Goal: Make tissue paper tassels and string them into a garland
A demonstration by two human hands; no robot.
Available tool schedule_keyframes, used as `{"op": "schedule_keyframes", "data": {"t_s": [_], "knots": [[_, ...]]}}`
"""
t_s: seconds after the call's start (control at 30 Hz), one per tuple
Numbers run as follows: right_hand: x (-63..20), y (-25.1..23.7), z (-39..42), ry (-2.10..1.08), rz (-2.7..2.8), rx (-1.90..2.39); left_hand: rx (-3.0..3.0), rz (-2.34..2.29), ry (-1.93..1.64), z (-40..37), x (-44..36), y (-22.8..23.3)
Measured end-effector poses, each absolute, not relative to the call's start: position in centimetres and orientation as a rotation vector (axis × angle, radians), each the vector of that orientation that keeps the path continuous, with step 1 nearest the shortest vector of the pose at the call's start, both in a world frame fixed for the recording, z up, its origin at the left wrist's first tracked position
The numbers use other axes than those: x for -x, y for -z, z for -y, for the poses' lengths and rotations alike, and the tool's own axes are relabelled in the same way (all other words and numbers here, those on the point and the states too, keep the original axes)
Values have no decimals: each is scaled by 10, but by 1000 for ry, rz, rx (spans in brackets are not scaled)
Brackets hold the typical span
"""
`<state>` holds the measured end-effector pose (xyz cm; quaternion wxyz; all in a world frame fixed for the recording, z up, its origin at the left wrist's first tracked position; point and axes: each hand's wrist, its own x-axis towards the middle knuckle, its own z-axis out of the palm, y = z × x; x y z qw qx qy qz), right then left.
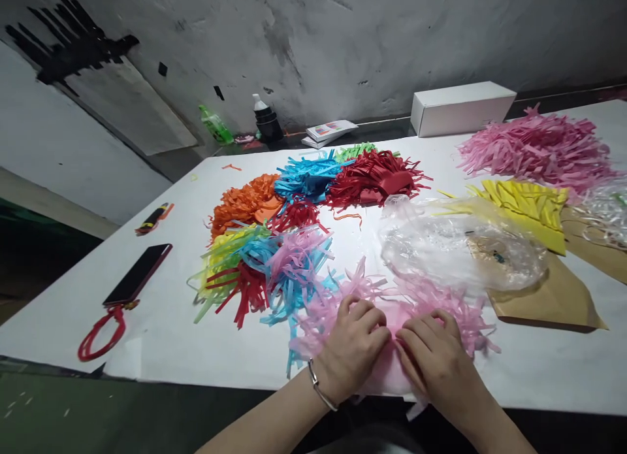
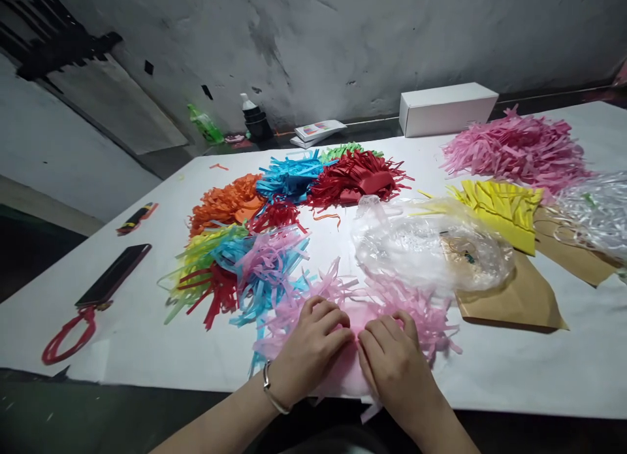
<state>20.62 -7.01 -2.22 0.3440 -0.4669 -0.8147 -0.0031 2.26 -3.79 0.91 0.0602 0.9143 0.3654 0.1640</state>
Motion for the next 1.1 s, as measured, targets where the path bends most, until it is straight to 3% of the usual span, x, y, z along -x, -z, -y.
{"op": "schedule_keyframes", "data": {"t_s": [0.4,0.77,0.97,1.1], "knots": [[-238,33,75,83,2195,1353,-2624,-1210,-411,41,-12,0],[-232,27,58,194,2186,1569,-2612,-1492,-63,31,-29,-12],[-213,22,64,132,2287,1135,-2598,-1491,-75,31,-29,-13],[-204,24,61,117,2291,1120,-2591,-1410,-294,33,-23,-12]]}}
